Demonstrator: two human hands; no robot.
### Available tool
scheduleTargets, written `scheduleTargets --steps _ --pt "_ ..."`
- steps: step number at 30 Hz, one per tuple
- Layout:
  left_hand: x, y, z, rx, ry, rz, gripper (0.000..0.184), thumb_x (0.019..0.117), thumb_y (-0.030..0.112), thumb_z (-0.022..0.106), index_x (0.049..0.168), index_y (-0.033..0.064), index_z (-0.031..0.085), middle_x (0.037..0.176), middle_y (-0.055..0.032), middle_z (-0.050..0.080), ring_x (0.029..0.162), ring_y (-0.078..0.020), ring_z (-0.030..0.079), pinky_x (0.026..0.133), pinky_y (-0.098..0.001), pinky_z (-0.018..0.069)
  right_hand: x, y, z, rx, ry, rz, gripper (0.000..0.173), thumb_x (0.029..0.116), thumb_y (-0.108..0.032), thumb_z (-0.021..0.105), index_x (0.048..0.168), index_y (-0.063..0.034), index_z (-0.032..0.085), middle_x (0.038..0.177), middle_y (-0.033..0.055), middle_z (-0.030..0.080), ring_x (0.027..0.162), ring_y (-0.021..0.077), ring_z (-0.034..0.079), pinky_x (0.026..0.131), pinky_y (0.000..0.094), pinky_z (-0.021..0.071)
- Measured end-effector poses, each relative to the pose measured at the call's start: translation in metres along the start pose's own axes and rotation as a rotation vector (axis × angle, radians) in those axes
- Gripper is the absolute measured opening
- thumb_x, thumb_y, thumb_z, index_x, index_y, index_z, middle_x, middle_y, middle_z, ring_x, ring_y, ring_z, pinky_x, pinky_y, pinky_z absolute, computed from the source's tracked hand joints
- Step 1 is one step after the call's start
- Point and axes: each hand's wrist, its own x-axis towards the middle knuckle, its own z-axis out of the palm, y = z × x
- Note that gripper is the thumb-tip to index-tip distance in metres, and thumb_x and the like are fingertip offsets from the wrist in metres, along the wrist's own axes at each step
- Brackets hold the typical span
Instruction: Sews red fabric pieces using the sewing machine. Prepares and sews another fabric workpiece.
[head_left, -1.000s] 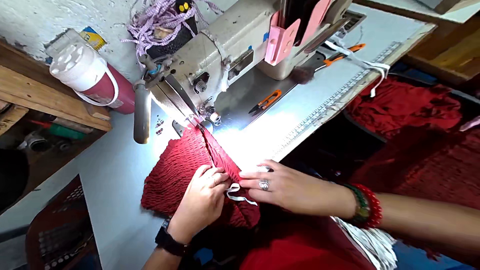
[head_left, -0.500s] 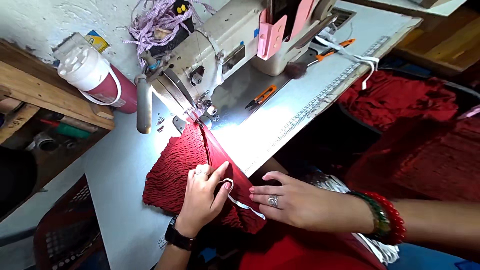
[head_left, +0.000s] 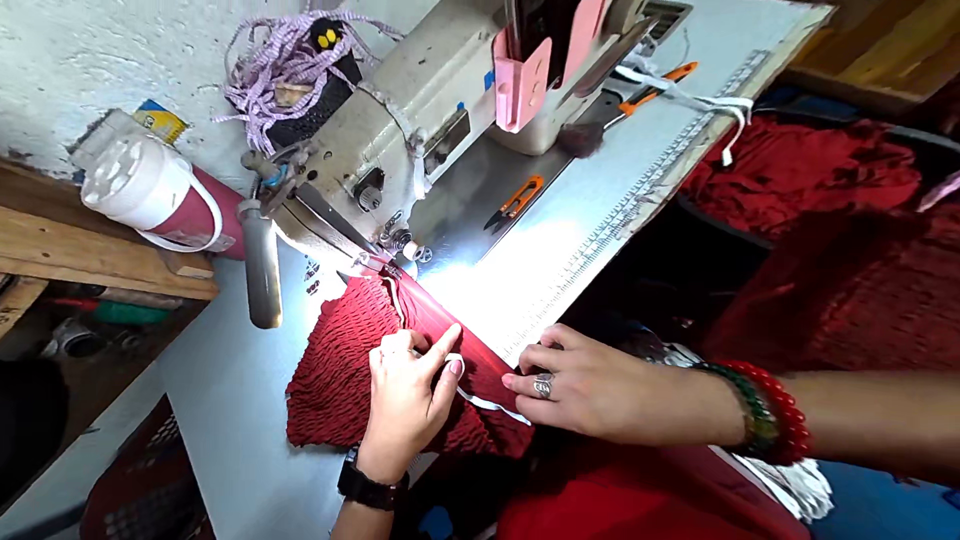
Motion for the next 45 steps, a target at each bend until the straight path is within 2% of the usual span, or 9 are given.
scheduleTargets --steps 12,23,30,34,37,38,40,42,45 --pt "0.032 -0.046 -0.009 0.039 -0.012 -0.012 0.039 0.1041 0.045 0.046 0.134 0.0363 0.069 0.101 -0.0043 0.061 0.101 -0.0205 0.053 0.088 -0.0455 0.0365 0.044 0.033 0.010 0.012 0.034 -0.010 0.024 0.1038 -0.007 0.045 0.091 -0.0085 0.065 0.072 0.0039 0.059 0.080 0.0240 0.060 0.077 0.0421 0.0447" --pt "0.045 -0.082 -0.016 0.035 0.019 -0.006 0.039 0.1049 0.046 0.044 0.132 0.0374 0.070 0.108 -0.0032 0.064 0.106 -0.0190 0.054 0.091 -0.0453 0.0363 0.079 0.061 0.022 0.006 0.112 -0.009 0.022 0.1035 -0.010 0.051 0.098 -0.0103 0.072 0.090 0.0076 0.071 0.084 0.0246 0.066 0.078 0.0438 0.0492" --pt "0.037 -0.113 -0.040 0.069 0.040 0.148 0.038 0.1034 0.038 0.048 0.112 0.0154 0.077 0.106 -0.0100 0.069 0.107 -0.0269 0.062 0.093 -0.0490 0.0446 0.096 0.087 0.033 0.090 0.086 0.004 0.017 0.0979 -0.004 0.056 0.100 -0.0115 0.071 0.092 0.0063 0.069 0.095 0.0258 0.066 0.087 0.0447 0.0498" --pt "-0.011 -0.002 -0.078 0.143 -0.307 0.232 0.025 0.0962 0.029 0.056 0.084 0.0140 0.072 0.075 -0.0040 0.067 0.071 -0.0235 0.067 0.064 -0.0460 0.0534 0.100 0.080 0.027 0.186 0.045 0.154 0.025 0.0974 -0.009 0.055 0.114 -0.0167 0.072 0.115 0.0064 0.070 0.116 0.0295 0.062 0.092 0.0501 0.0504" --pt "-0.036 0.087 -0.102 -0.003 -0.826 0.060 0.038 0.1047 0.028 0.054 0.114 -0.0039 0.072 0.101 -0.0226 0.073 0.091 -0.0393 0.073 0.076 -0.0562 0.0569 0.076 0.020 0.021 0.210 0.091 0.212 0.026 0.1045 -0.028 0.049 0.106 -0.0164 0.072 0.125 0.0109 0.069 0.123 0.0325 0.062 0.092 0.0527 0.0524" --pt "-0.037 0.098 -0.107 0.061 -0.815 0.023 0.044 0.1055 0.033 0.051 0.121 -0.0037 0.070 0.114 -0.0241 0.072 0.102 -0.0407 0.071 0.083 -0.0576 0.0556 0.064 0.003 0.024 0.212 0.078 0.252 0.032 0.1052 -0.036 0.046 0.099 -0.0168 0.071 0.127 0.0104 0.068 0.124 0.0325 0.061 0.092 0.0535 0.0512" --pt "-0.026 0.093 -0.109 0.211 -0.462 0.038 0.044 0.1044 0.038 0.047 0.108 0.0060 0.077 0.120 -0.0154 0.072 0.112 -0.0337 0.068 0.092 -0.0560 0.0527 0.047 -0.014 0.033 0.205 0.087 0.334 0.035 0.1042 -0.041 0.046 0.095 -0.0198 0.072 0.129 0.0097 0.068 0.124 0.0337 0.061 0.095 0.0578 0.0494" --pt "0.005 0.062 -0.094 0.086 -0.069 0.134 0.035 0.1041 0.029 0.048 0.095 0.0110 0.076 0.105 -0.0056 0.074 0.103 -0.0214 0.068 0.092 -0.0444 0.0518 0.038 -0.017 0.035 0.184 0.106 0.371 0.030 0.1031 -0.039 0.048 0.099 -0.0237 0.074 0.126 0.0117 0.069 0.122 0.0373 0.061 0.095 0.0620 0.0475" --pt "0.043 0.022 -0.055 -0.344 0.070 0.038 0.028 0.1060 0.017 0.048 0.102 0.0032 0.072 0.097 -0.0041 0.071 0.092 -0.0096 0.068 0.085 -0.0303 0.0574 0.038 -0.015 0.027 0.258 0.186 0.480 0.035 0.1001 -0.034 0.044 0.098 -0.0186 0.076 0.125 0.0100 0.070 0.118 0.0313 0.064 0.090 0.0552 0.0506"
